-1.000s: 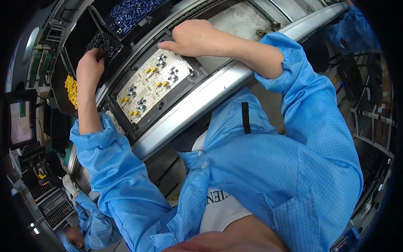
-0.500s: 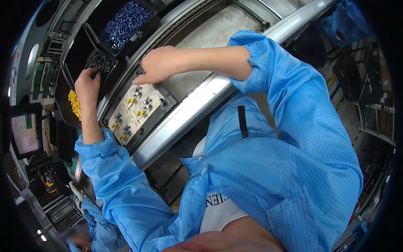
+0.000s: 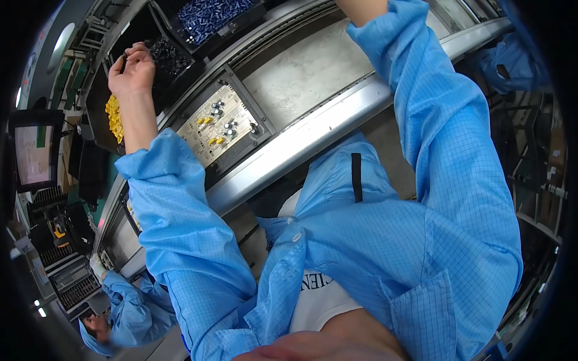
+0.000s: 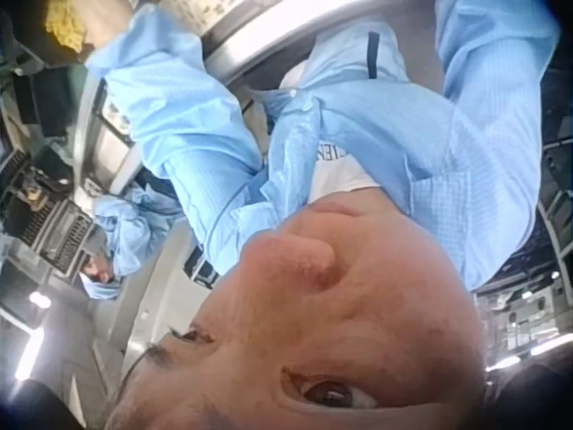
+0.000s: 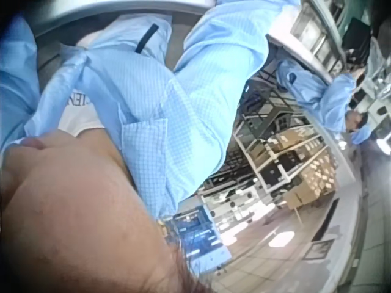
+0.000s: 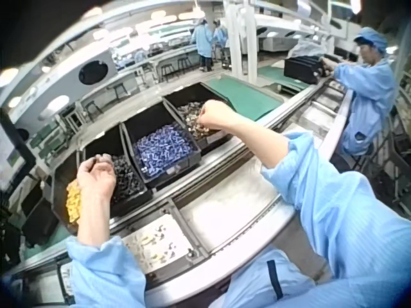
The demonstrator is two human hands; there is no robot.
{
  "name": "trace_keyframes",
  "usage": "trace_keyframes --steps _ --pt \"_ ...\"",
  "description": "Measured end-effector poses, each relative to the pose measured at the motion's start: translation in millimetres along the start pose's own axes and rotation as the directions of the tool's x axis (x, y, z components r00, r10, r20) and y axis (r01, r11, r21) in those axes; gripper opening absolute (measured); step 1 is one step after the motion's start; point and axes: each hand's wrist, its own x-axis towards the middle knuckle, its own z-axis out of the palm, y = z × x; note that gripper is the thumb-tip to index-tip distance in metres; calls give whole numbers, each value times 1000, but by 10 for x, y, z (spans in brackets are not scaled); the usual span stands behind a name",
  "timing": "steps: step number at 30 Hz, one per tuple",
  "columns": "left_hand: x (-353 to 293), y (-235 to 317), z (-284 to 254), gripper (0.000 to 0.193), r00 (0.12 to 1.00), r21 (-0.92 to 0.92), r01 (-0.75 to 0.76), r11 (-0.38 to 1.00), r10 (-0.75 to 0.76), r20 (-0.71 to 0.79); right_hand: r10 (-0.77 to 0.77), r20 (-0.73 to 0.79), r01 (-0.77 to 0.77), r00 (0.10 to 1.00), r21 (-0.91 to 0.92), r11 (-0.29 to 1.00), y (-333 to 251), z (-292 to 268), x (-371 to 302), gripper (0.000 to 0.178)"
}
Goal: Assembling small components onto printed circuit boards at an assembly line workstation.
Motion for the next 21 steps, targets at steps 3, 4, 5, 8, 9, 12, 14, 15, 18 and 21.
trace_keyframes --steps 3,4,5,8,9,12,14,15,18,21 --pt "-88 -30 30 19 998 233 -14 972 28 -57 -115 28 118 993 -131 984 -13 183 30 20" --pt "-96 -43 46 19 994 385 -23 923 61 -88 -50 78 56 996 -69 996 56 213 113 19" --pt "-124 -34 64 19 995 387 -20 922 58 -87 11 132 -10 991 -9 1000 133 233 188 18" --pt "-286 50 30 21 999 630 38 776 -8 -50 -49 73 50 996 -11 999 182 303 236 19" --pt "-343 16 65 21 999 704 30 710 4 -46 -47 73 48 996 -11 999 206 314 235 19" --pt "-507 -169 181 22 997 769 14 640 46 -56 -104 -39 106 994 56 993 281 320 196 17" --pt "-633 -179 172 22 993 767 7 641 87 -82 0 -43 11 999 259 966 224 346 189 10" --pt "-705 -120 131 22 996 706 81 703 -74 -40 42 37 -53 998 391 919 165 361 185 8" --pt "-886 -112 -5 22 947 610 193 768 -309 89 103 44 -109 994 579 808 65 365 198 12" --pt "-1029 -184 -174 21 944 636 204 744 -321 73 146 65 -153 987 647 747 59 316 188 14"
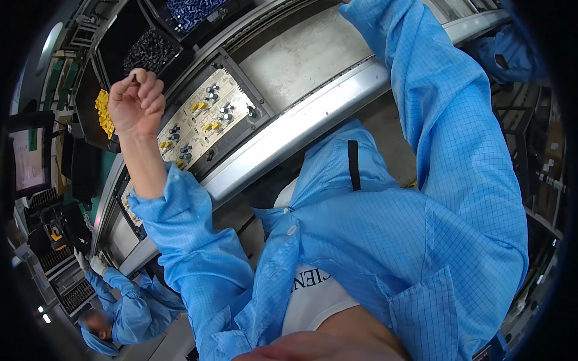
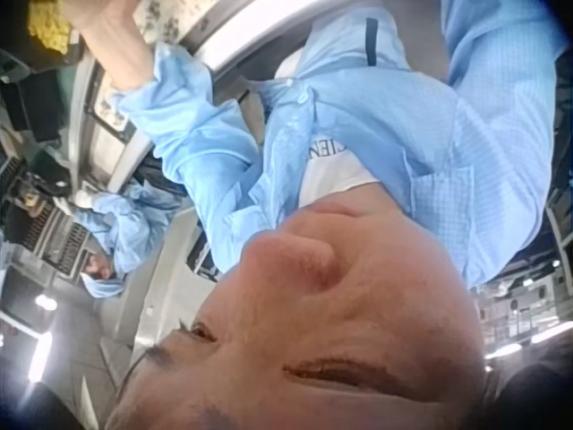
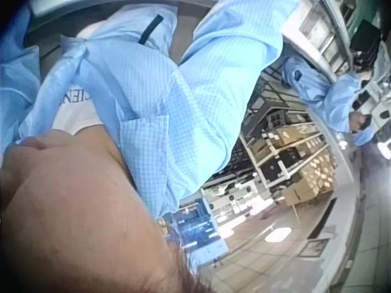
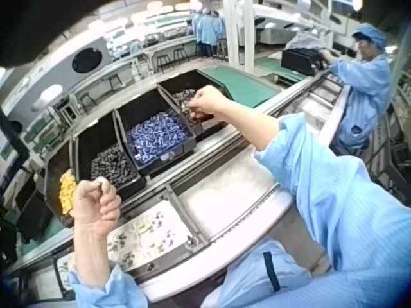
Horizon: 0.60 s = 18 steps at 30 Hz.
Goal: Assembling small components onto printed circuit boards at an assembly line workstation.
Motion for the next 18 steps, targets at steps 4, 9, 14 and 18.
trace_keyframes --steps 4,9,14,18 --pt "-121 -319 66 22 964 281 -21 959 94 -250 58 17 -60 998 152 987 55 -112 77 10" --pt "-172 -420 143 19 977 395 -53 917 129 -169 140 68 -155 988 487 860 200 -340 411 7" --pt "-203 -453 95 20 977 429 -18 903 107 -184 225 189 -285 956 784 552 161 -338 420 9" --pt "-193 -476 62 18 960 427 6 904 113 -255 185 389 -426 902 738 524 -235 -189 -269 12"
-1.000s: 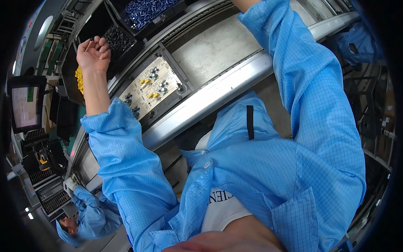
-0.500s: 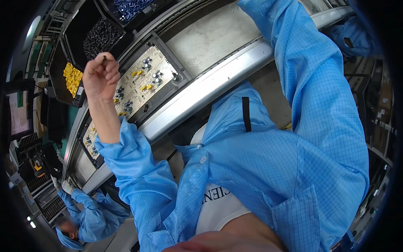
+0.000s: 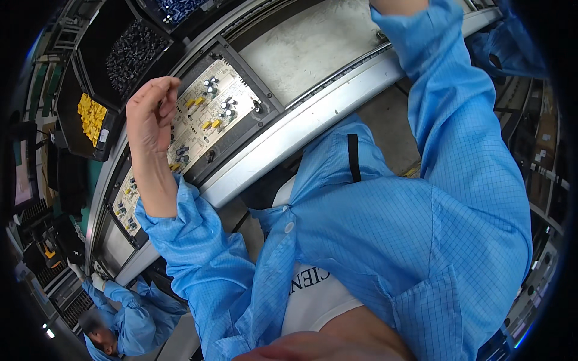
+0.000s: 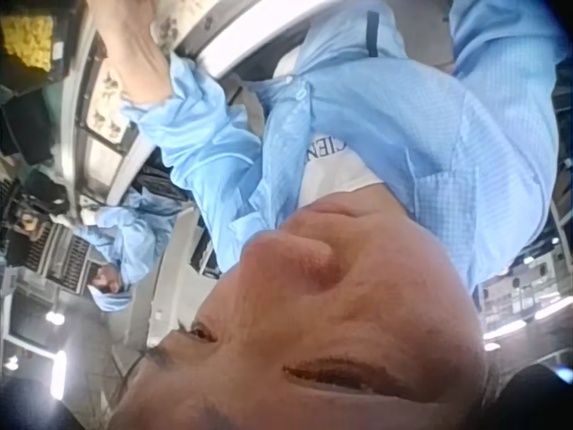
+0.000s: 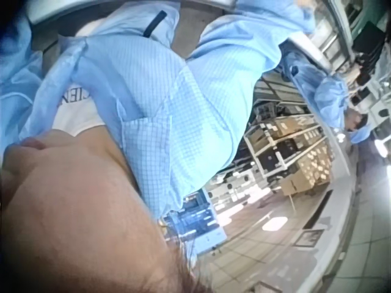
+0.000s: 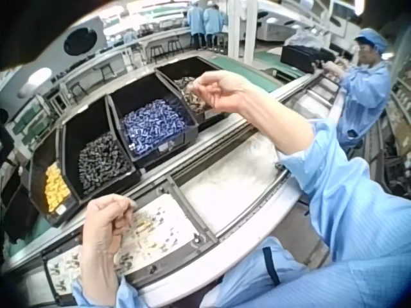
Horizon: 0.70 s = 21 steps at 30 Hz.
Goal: Assembling small components onto printed circuit boards at an assembly line workstation.
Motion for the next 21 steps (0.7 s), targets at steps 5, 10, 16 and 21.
trace_keyframes --steps 5,10,16,21 --pt "-19 -31 145 15 993 262 -46 964 74 -96 121 175 -50 977 -364 930 866 429 -590 6" --pt "4 -117 108 13 974 578 -124 807 211 -86 395 198 -291 897 -407 866 1353 524 -802 9" --pt "36 -199 158 15 948 766 -243 596 312 58 392 200 -291 898 -400 869 1331 527 -881 10" --pt "8 -208 263 11 959 851 -91 517 276 -66 419 184 -321 889 -402 857 1306 587 -930 10"
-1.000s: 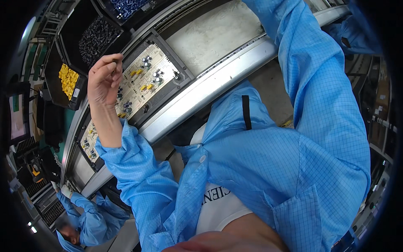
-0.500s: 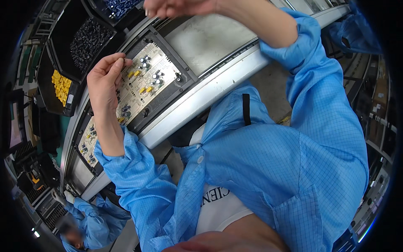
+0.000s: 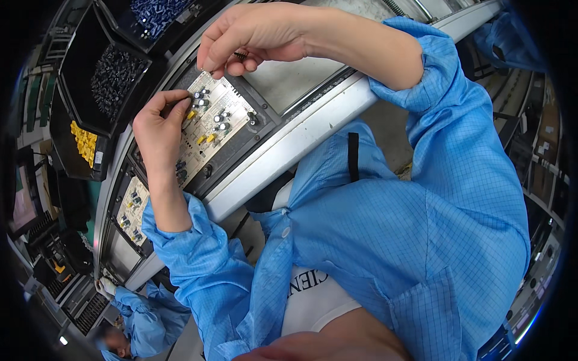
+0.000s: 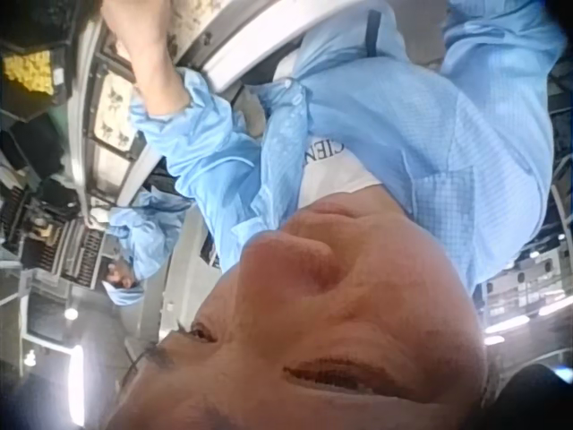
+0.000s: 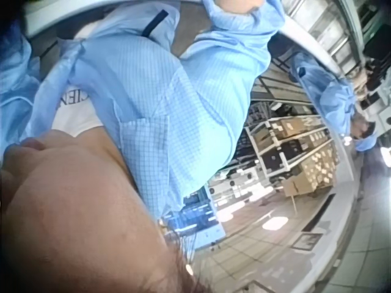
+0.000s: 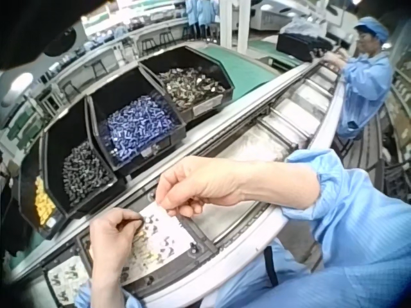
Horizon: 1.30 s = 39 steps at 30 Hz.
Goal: Assembling small components onto printed circuit boards at an assembly line workstation.
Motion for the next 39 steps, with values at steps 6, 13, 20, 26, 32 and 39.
trace_keyframes --steps 6,13,20,26,32,39 --pt "-6 -21 19 9 998 67 -59 996 61 -27 -1 -18 1 1000 -5 1000 36 17 28 10" --pt "-18 -5 5 9 998 95 -60 994 61 -15 -43 -17 42 999 -66 997 54 16 69 9" --pt "-52 30 53 9 976 227 -208 951 217 -18 -101 -51 86 994 -247 965 115 43 123 13" --pt "-35 -52 -86 10 986 23 -156 988 157 -56 -194 -166 52 967 -616 786 81 215 126 12" --pt "28 -207 -294 29 984 -824 168 541 -145 105 -629 -100 -206 771 -974 -97 260 483 61 18" --pt "-76 -67 -280 23 972 -880 230 415 -145 186 -417 -335 -315 845 -942 119 227 440 160 18"
